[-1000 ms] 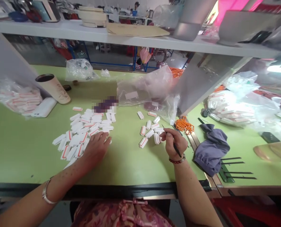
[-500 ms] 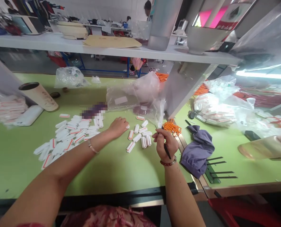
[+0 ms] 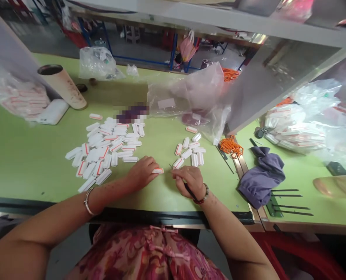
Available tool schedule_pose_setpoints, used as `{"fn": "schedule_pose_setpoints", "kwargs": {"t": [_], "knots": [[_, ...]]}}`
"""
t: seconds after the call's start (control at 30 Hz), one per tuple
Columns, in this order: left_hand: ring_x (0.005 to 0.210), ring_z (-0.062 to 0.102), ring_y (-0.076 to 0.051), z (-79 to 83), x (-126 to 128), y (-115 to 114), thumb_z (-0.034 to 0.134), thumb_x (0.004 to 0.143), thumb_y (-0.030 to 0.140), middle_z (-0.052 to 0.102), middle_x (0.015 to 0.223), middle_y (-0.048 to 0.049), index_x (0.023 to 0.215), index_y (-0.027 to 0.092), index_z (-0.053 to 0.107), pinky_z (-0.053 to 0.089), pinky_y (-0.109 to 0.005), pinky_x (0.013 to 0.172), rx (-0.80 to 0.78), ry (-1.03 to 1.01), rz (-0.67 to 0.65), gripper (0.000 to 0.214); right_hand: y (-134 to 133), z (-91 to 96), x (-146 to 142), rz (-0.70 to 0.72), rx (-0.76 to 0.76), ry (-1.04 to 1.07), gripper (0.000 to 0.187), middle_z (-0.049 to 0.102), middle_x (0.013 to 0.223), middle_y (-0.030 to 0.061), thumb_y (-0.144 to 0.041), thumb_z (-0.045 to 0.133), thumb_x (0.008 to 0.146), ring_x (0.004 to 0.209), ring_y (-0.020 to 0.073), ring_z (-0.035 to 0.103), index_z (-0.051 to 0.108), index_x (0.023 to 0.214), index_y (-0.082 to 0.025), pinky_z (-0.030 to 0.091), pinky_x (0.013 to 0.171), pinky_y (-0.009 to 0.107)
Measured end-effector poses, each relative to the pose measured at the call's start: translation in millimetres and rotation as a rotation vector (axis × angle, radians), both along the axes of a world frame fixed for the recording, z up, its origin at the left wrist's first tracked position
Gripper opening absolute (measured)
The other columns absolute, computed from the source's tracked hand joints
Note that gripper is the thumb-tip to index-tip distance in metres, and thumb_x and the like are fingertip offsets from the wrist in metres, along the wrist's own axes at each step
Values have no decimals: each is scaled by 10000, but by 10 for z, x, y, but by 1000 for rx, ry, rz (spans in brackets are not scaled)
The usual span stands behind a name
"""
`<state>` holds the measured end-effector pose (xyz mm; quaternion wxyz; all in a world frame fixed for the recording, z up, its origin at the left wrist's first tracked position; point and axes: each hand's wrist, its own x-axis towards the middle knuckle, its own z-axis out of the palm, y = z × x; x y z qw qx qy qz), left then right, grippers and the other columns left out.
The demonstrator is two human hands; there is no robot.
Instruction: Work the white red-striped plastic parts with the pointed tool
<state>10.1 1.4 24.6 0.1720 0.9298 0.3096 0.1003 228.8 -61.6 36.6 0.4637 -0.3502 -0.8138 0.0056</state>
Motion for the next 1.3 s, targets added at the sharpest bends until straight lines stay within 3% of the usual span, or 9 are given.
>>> {"fn": "schedule_pose_setpoints", "kwargs": {"t": [0.27,0.4,0.53,0.73,0.87,0.97,1.03,1.13,1.3], "knots": [[928,470,-225,-206,-87,20,486,949,275,563,964,-82,1023,150,608,422,-372,845,24,-164,34,190,12,-186,-142,76,-130,-148,229,647,653,-6,-82,462,816,538,133,569,567,987,-192,457,550,261],[943,530,-204,-182,-91,10,455,964,285,614,987,-72,1094,158,580,440,-352,861,-151,-276,58,220,50,-178,-108,71,-198,-90,243,660,670,-4,-74,449,820,548,127,588,572,991,-195,475,575,257],[910,564,-173,-107,-73,17,407,979,268,633,951,-63,986,163,612,463,-305,832,-306,-368,6,231,52,-97,-77,51,-255,-2,252,658,660,-7,-62,451,818,551,128,595,581,984,-199,489,596,263],[819,587,-139,-92,-41,38,409,974,278,640,913,-56,1002,158,632,486,-266,759,-482,-521,83,255,41,-72,-141,142,-267,-28,280,653,652,-1,-57,444,801,540,135,574,573,1005,-198,477,560,266],[753,585,-120,-125,-36,41,453,964,322,642,877,-59,945,156,681,479,-233,690,-642,-596,59,283,48,-121,-146,100,-268,-48,258,662,664,-2,-70,458,813,540,129,578,578,1002,-197,476,566,262],[809,597,-136,-143,-47,22,600,879,378,627,990,-79,1030,164,679,480,-231,667,-705,-628,70,273,54,-129,-122,67,-256,-68,252,669,676,-5,-80,454,823,557,126,595,583,1002,-203,483,585,257],[802,588,-135,-144,-61,7,658,827,377,602,1034,-78,1075,175,665,468,-224,630,-675,-589,87,320,54,-112,-103,49,-251,-64,257,675,685,-6,-82,446,831,561,122,601,582,1010,-207,486,591,253],[744,558,-117,-135,-78,-6,595,869,313,596,941,-49,1040,176,671,445,-224,622,-545,-486,96,232,37,-78,-87,34,-244,-27,253,674,680,-9,-81,451,835,560,124,599,579,1011,-209,484,588,255],[872,530,-168,-117,-87,-2,518,939,313,603,900,-52,1015,182,683,436,-298,793,-244,-344,52,224,7,-74,-123,101,-218,-56,249,641,639,-18,-64,444,809,541,128,566,573,972,-201,454,557,260]]}}
